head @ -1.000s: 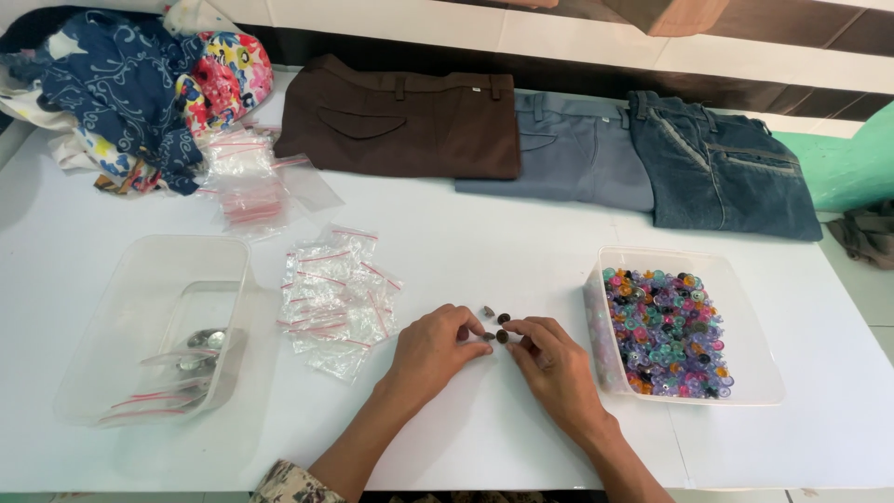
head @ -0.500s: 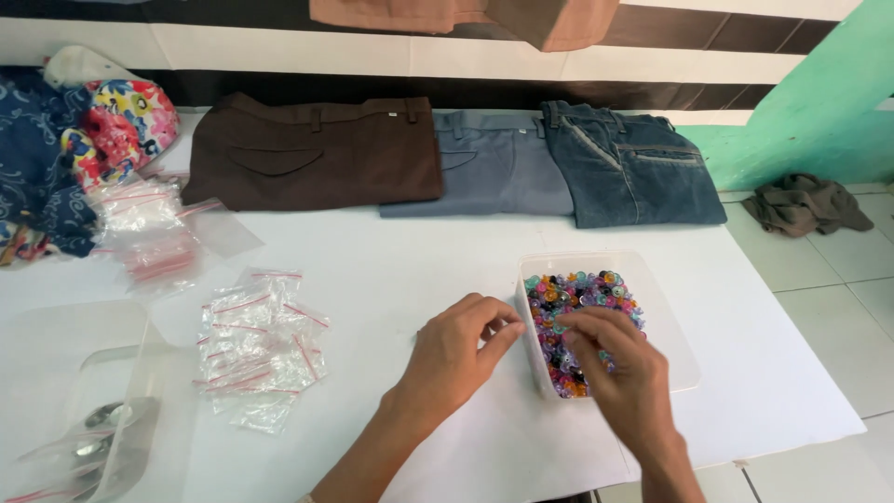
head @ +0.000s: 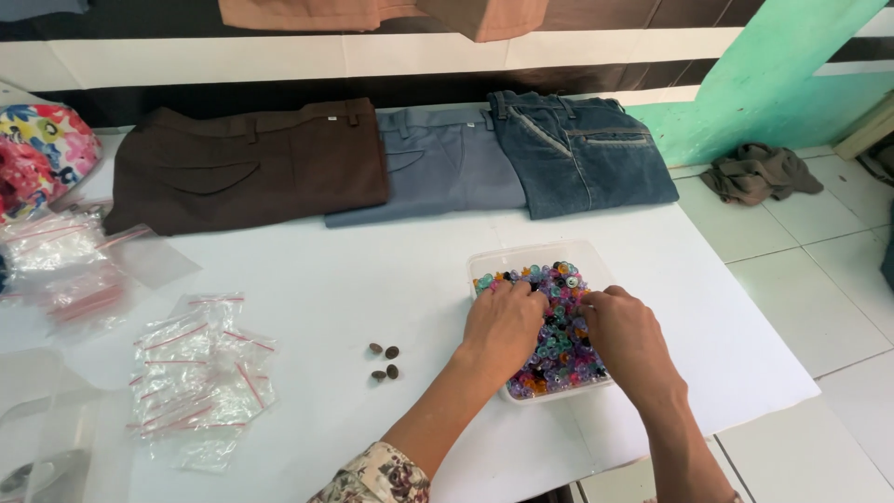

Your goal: Sorting various colored buttons from a container and placing them into small plastic bags.

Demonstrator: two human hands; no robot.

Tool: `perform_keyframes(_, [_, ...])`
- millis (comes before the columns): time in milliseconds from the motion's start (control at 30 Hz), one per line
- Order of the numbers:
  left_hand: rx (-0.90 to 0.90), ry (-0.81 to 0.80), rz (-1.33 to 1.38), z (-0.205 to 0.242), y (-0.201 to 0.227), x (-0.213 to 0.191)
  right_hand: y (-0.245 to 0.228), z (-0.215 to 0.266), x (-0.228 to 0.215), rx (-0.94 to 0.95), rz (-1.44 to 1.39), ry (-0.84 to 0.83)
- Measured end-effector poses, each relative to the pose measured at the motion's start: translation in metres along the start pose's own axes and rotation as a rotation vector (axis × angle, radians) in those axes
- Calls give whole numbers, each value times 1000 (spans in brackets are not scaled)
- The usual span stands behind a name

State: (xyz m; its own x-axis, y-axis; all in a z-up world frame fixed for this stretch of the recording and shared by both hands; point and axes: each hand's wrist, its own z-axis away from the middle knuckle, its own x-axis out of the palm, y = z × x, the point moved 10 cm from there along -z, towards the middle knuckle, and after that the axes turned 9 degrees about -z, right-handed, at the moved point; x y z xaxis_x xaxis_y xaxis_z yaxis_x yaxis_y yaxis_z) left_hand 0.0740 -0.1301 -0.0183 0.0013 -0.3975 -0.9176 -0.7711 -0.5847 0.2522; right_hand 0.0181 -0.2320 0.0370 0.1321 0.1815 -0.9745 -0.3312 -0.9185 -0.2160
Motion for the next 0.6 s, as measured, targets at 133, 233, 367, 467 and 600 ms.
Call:
perform_keyframes(133, [9, -13, 9, 2, -1, -4, 0, -3, 8, 1, -9, -23])
perform_keyframes(233, [-9, 26, 82, 3, -3, -15, -7, -1, 8, 0, -10, -54])
perform_keyframes(367, [-17, 26, 180, 5, -3, -27, -15, 0, 10, 3, -50, -176])
perform_keyframes(467, [-20, 13, 166, 6, -1, -35, -25, 1, 0, 27, -214, -204])
perform_keyframes(600, [-41, 4, 123, 8, -2, -32, -21, -1, -5, 100, -516, -172])
